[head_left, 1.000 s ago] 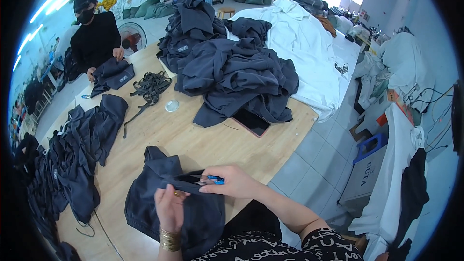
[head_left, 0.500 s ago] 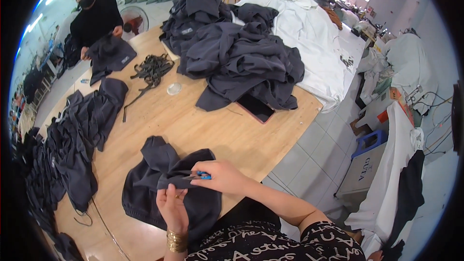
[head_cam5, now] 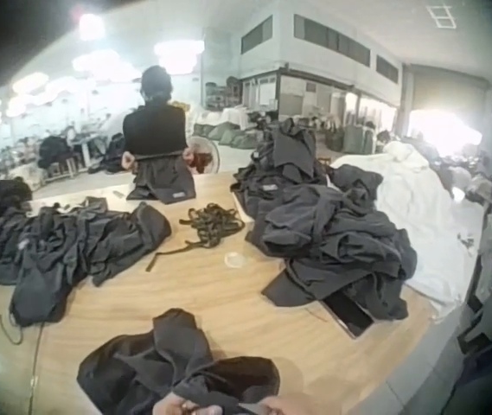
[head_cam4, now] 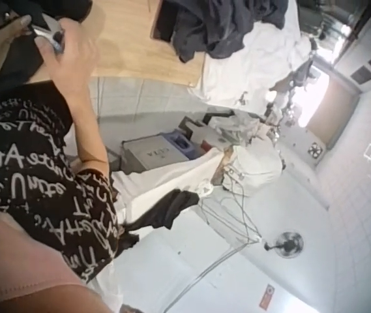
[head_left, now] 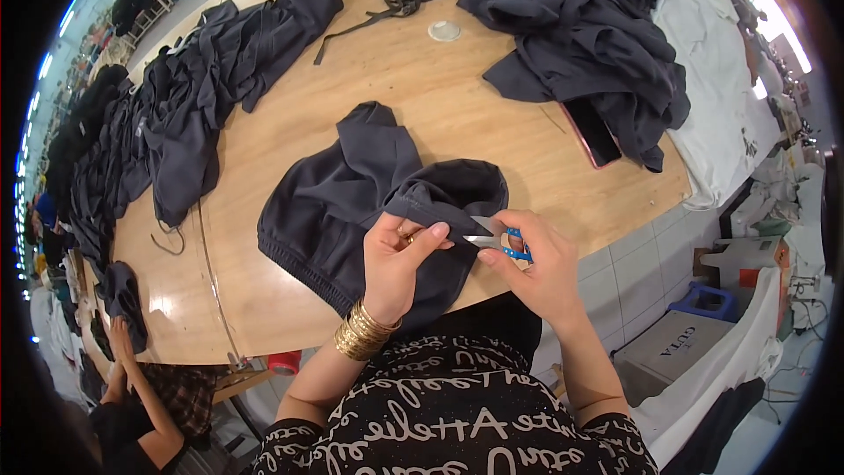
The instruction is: Trimming loose threads and inspecting seams on grey fabric garments.
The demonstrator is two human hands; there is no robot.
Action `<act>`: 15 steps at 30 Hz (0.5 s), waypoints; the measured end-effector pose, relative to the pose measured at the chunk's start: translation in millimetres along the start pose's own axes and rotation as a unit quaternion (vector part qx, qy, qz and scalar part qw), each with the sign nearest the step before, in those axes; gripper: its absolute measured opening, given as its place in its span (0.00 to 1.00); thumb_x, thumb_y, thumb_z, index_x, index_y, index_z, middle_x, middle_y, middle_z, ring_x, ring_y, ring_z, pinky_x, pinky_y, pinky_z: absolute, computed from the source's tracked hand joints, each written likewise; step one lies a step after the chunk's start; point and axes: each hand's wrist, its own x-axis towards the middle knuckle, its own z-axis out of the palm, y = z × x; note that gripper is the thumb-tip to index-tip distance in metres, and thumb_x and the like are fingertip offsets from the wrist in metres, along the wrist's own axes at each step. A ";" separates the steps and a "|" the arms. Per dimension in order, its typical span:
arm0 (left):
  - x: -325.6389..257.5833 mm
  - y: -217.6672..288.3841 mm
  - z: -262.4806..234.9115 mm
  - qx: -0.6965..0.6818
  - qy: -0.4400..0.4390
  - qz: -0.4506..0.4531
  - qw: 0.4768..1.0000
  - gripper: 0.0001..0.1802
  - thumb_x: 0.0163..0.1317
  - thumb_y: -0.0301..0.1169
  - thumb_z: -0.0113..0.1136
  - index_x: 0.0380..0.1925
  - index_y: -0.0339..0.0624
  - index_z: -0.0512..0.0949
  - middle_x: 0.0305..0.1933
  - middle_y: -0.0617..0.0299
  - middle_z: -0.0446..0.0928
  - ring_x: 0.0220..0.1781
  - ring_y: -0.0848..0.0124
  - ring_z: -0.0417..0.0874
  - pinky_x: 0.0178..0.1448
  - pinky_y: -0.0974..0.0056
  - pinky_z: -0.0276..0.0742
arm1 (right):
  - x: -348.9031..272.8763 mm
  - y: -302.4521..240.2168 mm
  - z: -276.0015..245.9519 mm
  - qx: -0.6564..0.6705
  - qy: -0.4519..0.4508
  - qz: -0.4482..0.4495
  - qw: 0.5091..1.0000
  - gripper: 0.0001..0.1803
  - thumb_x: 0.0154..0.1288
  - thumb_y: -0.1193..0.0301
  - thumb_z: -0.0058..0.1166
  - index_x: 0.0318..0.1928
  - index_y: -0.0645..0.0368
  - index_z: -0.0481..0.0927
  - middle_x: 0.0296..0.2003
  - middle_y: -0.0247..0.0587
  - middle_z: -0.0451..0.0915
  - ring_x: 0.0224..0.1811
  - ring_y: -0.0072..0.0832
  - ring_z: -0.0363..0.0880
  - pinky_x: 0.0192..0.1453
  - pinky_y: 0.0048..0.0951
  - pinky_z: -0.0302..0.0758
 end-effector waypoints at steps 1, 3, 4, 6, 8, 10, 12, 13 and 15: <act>0.3 1.5 1.1 -0.001 -0.008 0.000 1.000 0.13 0.57 0.20 0.55 0.44 0.35 0.71 0.36 0.61 0.78 0.36 0.76 0.79 0.41 0.69 0.77 | -1.8 3.3 -0.3 -0.043 -0.006 -0.029 0.999 0.16 0.48 0.63 0.66 0.34 0.58 0.77 0.25 0.35 0.78 0.24 0.29 0.76 0.26 0.26 0.71; 0.3 3.7 3.6 0.002 -0.005 -0.001 1.000 0.13 0.57 0.20 0.55 0.43 0.35 0.72 0.36 0.61 0.78 0.36 0.76 0.79 0.41 0.68 0.77 | -4.3 7.1 1.4 -0.082 -0.015 -0.055 0.995 0.16 0.47 0.63 0.66 0.33 0.58 0.77 0.24 0.35 0.77 0.23 0.29 0.75 0.24 0.26 0.69; 0.2 3.7 3.9 0.002 -0.006 0.003 1.000 0.13 0.57 0.19 0.55 0.43 0.35 0.72 0.36 0.61 0.78 0.36 0.76 0.79 0.41 0.68 0.77 | -5.0 8.3 2.6 -0.099 -0.004 -0.081 0.992 0.16 0.47 0.62 0.65 0.32 0.57 0.77 0.23 0.34 0.77 0.22 0.30 0.74 0.24 0.26 0.68; 0.3 2.4 2.4 0.004 -0.006 0.006 1.000 0.13 0.57 0.19 0.55 0.43 0.35 0.72 0.36 0.61 0.78 0.36 0.76 0.79 0.41 0.68 0.77 | -4.9 8.4 4.1 -0.116 0.007 -0.105 0.988 0.15 0.48 0.62 0.65 0.31 0.57 0.77 0.22 0.34 0.76 0.21 0.30 0.73 0.23 0.27 0.67; 0.4 1.3 1.9 0.006 -0.006 0.010 1.000 0.13 0.57 0.19 0.56 0.43 0.35 0.72 0.36 0.61 0.78 0.36 0.76 0.79 0.41 0.68 0.77 | -3.9 6.7 5.0 -0.143 0.015 -0.096 0.985 0.13 0.48 0.62 0.64 0.30 0.56 0.77 0.21 0.32 0.76 0.20 0.29 0.73 0.22 0.27 0.67; 0.6 0.5 2.2 0.002 0.001 0.016 1.000 0.13 0.57 0.19 0.55 0.43 0.35 0.72 0.36 0.61 0.78 0.36 0.76 0.79 0.40 0.67 0.78 | -3.2 9.0 5.9 -0.148 0.024 -0.099 0.984 0.14 0.48 0.62 0.64 0.30 0.56 0.77 0.21 0.32 0.76 0.20 0.29 0.72 0.22 0.27 0.67; 1.4 0.1 1.3 0.005 -0.008 0.018 1.000 0.13 0.57 0.19 0.55 0.43 0.35 0.72 0.36 0.61 0.78 0.36 0.76 0.79 0.40 0.67 0.78 | -2.8 10.5 6.2 -0.154 0.035 -0.102 0.982 0.14 0.48 0.62 0.64 0.30 0.56 0.77 0.20 0.32 0.75 0.19 0.28 0.72 0.22 0.27 0.66; 1.6 -0.1 1.0 0.009 -0.016 0.021 1.000 0.12 0.57 0.19 0.55 0.43 0.36 0.72 0.36 0.61 0.78 0.36 0.76 0.79 0.40 0.67 0.78 | -2.7 10.9 6.1 -0.158 0.035 -0.101 0.982 0.14 0.48 0.61 0.64 0.29 0.56 0.77 0.20 0.32 0.75 0.19 0.28 0.72 0.22 0.26 0.66; 1.7 0.3 1.4 -0.003 -0.014 0.016 1.000 0.13 0.56 0.19 0.57 0.42 0.35 0.72 0.37 0.60 0.79 0.37 0.76 0.79 0.41 0.68 0.78 | -2.6 11.7 6.5 -0.162 0.036 -0.099 0.981 0.14 0.48 0.61 0.64 0.29 0.56 0.77 0.20 0.32 0.75 0.19 0.28 0.72 0.22 0.26 0.66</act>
